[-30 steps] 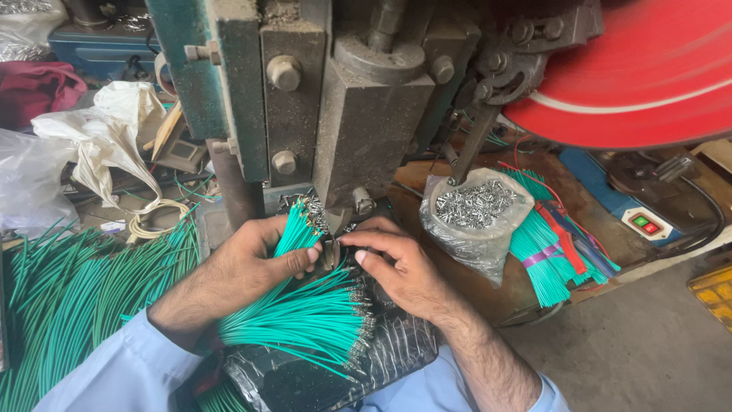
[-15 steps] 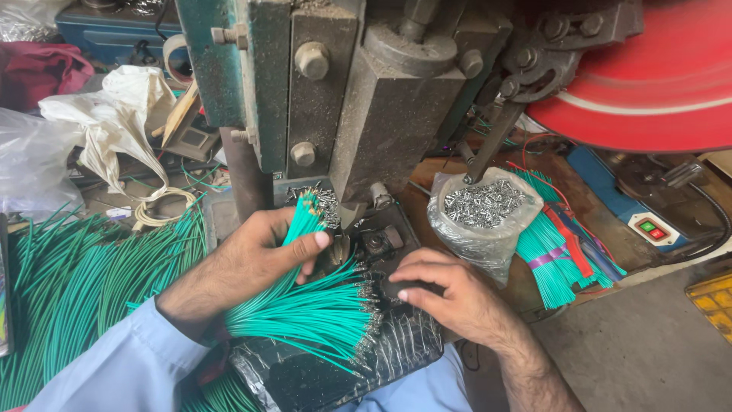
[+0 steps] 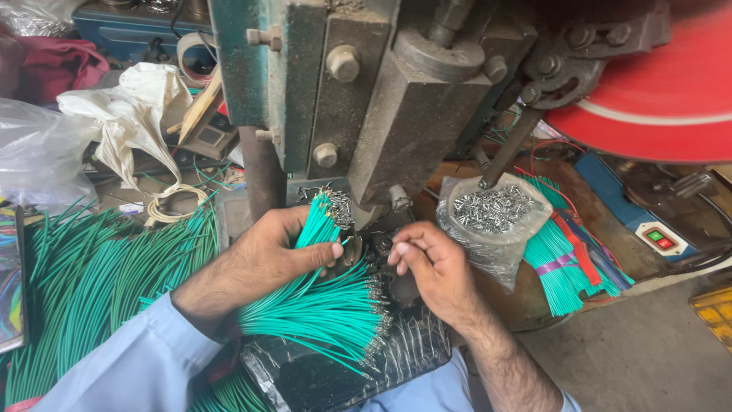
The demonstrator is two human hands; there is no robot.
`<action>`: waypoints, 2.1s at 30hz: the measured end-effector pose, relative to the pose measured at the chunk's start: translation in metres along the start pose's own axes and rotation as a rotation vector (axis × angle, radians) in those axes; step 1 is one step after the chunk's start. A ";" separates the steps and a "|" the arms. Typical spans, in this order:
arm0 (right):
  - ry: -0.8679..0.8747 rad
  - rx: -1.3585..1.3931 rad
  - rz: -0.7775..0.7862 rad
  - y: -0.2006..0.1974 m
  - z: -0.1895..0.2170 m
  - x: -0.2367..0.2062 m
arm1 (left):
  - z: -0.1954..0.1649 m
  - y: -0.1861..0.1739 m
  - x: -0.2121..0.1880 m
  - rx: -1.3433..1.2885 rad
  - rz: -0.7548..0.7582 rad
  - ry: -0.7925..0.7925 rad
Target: The person holds a bundle of green insulated wires and fits a metal terminal onto the stripped end of one wire, then positions it under a bench-mounted press machine and operates the press to crimp the terminal onto the wire, repeating the cycle for successive wires and adding finished wires to the bundle.
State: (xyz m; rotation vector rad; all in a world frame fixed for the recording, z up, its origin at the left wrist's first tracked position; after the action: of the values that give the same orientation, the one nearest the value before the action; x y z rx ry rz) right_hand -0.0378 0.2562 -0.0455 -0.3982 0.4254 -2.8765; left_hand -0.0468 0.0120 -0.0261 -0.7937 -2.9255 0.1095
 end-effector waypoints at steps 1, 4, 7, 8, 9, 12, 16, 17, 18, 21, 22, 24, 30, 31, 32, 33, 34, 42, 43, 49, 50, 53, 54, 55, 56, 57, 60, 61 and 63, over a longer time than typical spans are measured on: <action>-0.003 0.035 -0.040 0.001 -0.002 0.005 | -0.001 -0.001 0.000 0.016 -0.010 -0.010; -0.067 0.143 -0.074 0.012 0.001 0.013 | -0.003 -0.002 -0.002 0.059 -0.032 -0.024; -0.063 0.138 -0.033 0.031 0.001 0.013 | -0.005 -0.003 -0.002 0.105 -0.039 -0.008; -0.059 0.191 -0.032 0.032 0.001 0.014 | -0.005 -0.003 -0.002 0.127 -0.044 -0.016; -0.054 0.243 -0.029 0.031 0.000 0.017 | -0.005 -0.003 -0.002 0.149 -0.049 -0.023; -0.056 0.264 -0.024 0.028 -0.004 0.021 | -0.004 -0.004 -0.002 0.101 -0.058 -0.046; -0.022 0.198 -0.033 0.030 -0.014 0.023 | -0.003 -0.004 -0.001 0.120 -0.065 -0.052; -0.018 0.186 -0.032 0.029 -0.015 0.024 | -0.003 -0.004 0.000 0.124 -0.064 -0.047; -0.014 0.173 -0.031 0.029 -0.016 0.025 | -0.003 -0.003 0.000 0.127 -0.063 -0.043; -0.010 0.153 -0.039 0.028 -0.016 0.025 | -0.002 -0.003 0.003 0.100 -0.058 -0.053; -0.010 0.148 -0.041 0.027 -0.015 0.025 | -0.001 -0.003 0.003 0.113 -0.061 -0.058; -0.025 0.122 -0.047 0.027 -0.014 0.025 | 0.000 -0.003 0.004 0.140 -0.067 -0.067; -0.020 0.121 -0.045 0.028 -0.012 0.027 | -0.003 -0.002 0.005 0.167 -0.068 -0.058; -0.023 0.123 -0.041 0.028 -0.012 0.027 | -0.002 -0.002 0.005 0.168 -0.070 -0.073; -0.029 0.119 -0.042 0.028 -0.011 0.027 | -0.002 -0.002 0.005 0.167 -0.072 -0.088; -0.035 0.115 -0.044 0.028 -0.011 0.027 | -0.002 -0.002 0.005 0.167 -0.074 -0.103; -0.041 0.111 -0.047 0.028 -0.011 0.027 | -0.002 -0.002 0.005 0.154 -0.070 -0.094; -0.037 0.139 -0.043 0.028 -0.012 0.026 | -0.002 -0.002 0.006 0.203 -0.074 -0.046; -0.034 0.134 -0.043 0.028 -0.012 0.026 | -0.001 -0.002 0.006 0.201 -0.075 -0.056; -0.039 0.123 -0.050 0.029 -0.013 0.025 | -0.001 -0.002 0.005 0.209 -0.067 -0.047; -0.040 0.124 -0.050 0.029 -0.013 0.025 | -0.001 -0.002 0.005 0.216 -0.067 -0.046; -0.046 0.133 -0.048 0.029 -0.013 0.025 | -0.002 -0.002 0.005 0.221 -0.063 -0.032; -0.049 0.138 -0.045 0.029 -0.013 0.025 | -0.002 -0.002 0.005 0.220 -0.061 -0.027; -0.051 0.144 -0.041 0.029 -0.013 0.025 | -0.003 -0.001 0.005 0.222 -0.062 -0.025; -0.050 0.155 -0.040 0.029 -0.013 0.025 | -0.003 -0.001 0.005 0.224 -0.063 -0.023; -0.049 0.165 -0.039 0.029 -0.013 0.025 | -0.003 -0.001 0.005 0.226 -0.063 -0.020; -0.051 0.174 -0.034 0.029 -0.014 0.023 | -0.003 -0.001 0.004 0.229 -0.059 -0.072; -0.053 0.174 -0.032 0.029 -0.014 0.023 | -0.004 0.000 0.004 0.228 -0.057 -0.064; -0.063 0.160 -0.033 0.029 -0.015 0.022 | -0.006 0.001 0.004 0.224 -0.054 -0.051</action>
State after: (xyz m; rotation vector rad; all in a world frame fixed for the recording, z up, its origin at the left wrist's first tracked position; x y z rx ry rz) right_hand -0.0583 0.2276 -0.0628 -0.4709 0.1783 -2.8939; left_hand -0.0488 0.0147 -0.0198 -0.6864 -2.9092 0.4498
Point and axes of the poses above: each hand's wrist, its own x-axis towards the middle knuckle, its own y-axis out of the palm, z = x × y, the point moved 4 cm from there along x, towards the middle knuckle, and after that the axes turned 1 degree about x, right-handed, at the moved point
